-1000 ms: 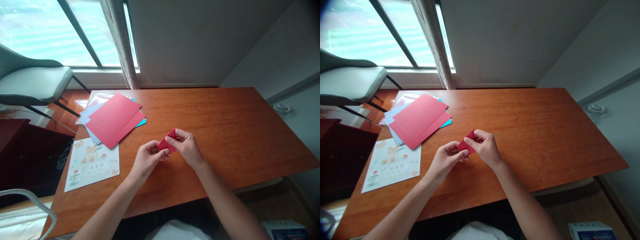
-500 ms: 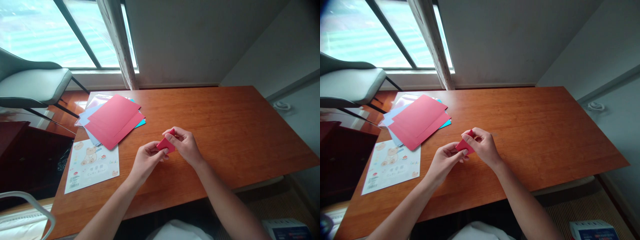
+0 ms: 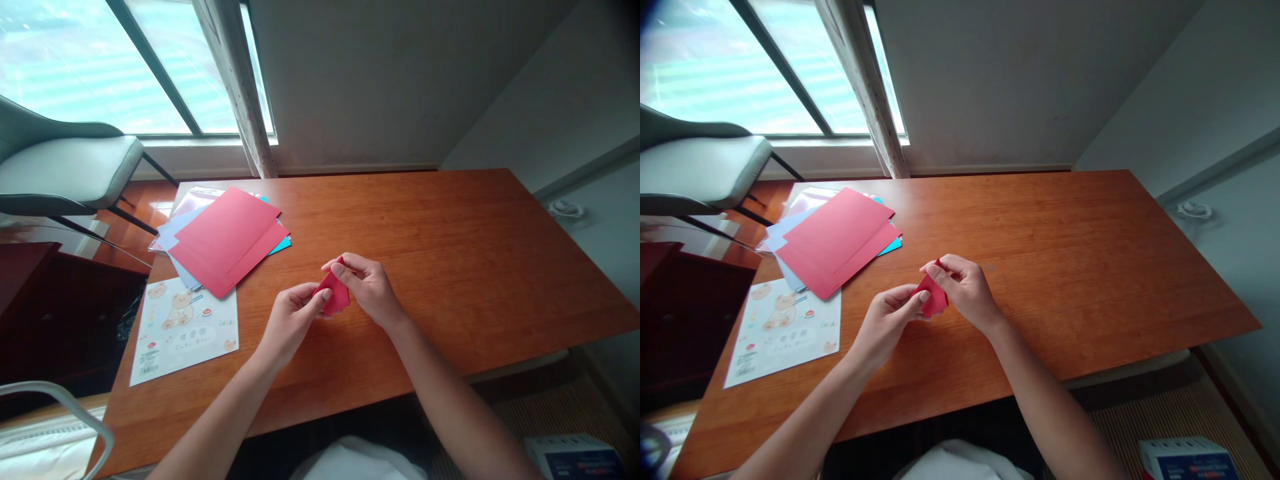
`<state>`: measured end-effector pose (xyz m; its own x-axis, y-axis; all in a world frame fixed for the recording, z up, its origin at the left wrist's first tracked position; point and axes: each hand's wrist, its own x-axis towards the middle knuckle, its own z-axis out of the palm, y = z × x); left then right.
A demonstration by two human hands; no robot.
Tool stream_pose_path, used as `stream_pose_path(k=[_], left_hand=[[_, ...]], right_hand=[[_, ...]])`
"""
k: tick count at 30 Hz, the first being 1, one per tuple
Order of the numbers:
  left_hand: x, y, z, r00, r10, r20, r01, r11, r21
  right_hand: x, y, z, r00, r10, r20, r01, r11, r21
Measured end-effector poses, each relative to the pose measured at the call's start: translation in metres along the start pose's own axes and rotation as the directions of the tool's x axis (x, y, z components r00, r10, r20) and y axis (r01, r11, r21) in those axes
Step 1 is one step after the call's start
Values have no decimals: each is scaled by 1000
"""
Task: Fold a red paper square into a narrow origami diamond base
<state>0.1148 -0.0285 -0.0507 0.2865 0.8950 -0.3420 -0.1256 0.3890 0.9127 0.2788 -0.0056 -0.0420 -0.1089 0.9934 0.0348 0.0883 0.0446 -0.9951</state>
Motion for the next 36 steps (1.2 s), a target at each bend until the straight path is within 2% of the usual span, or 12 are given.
stream_pose_path(k=[3, 8, 12, 15, 18, 20, 24, 30, 36], left_hand=[[0, -1, 0, 1000, -4, 14, 4, 1000, 8], [-1, 1, 2, 1000, -4, 16, 4, 1000, 15], [-2, 5, 4, 995, -28, 92, 29, 999, -15], [-2, 6, 4, 996, 5, 91, -5, 1000, -2], [-2, 6, 2, 998, 48, 40, -51, 997, 63], [-1, 5, 1, 996, 82, -22, -80, 993, 85], [0, 4, -2, 981, 120, -153, -114, 992, 46], [2, 5, -4, 993, 71, -99, -69, 997, 27], [3, 2, -4, 996, 41, -84, -43, 999, -27]], right_hand=[[0, 0, 0, 999, -8, -43, 6, 998, -56], [2, -2, -2, 999, -5, -35, 2, 998, -67], [3, -1, -3, 994, -38, -104, 24, 991, -131], [4, 2, -2, 993, -31, -113, 17, 992, -121], [5, 6, -2, 997, -16, -78, 8, 994, -105], [3, 7, -3, 1000, 6, -7, -6, 994, -114], [-2, 6, -3, 993, 34, 110, -12, 981, -195], [-3, 5, -4, 995, -3, 95, 27, 969, -244], [-4, 13, 2, 992, 41, 117, -34, 997, -65]])
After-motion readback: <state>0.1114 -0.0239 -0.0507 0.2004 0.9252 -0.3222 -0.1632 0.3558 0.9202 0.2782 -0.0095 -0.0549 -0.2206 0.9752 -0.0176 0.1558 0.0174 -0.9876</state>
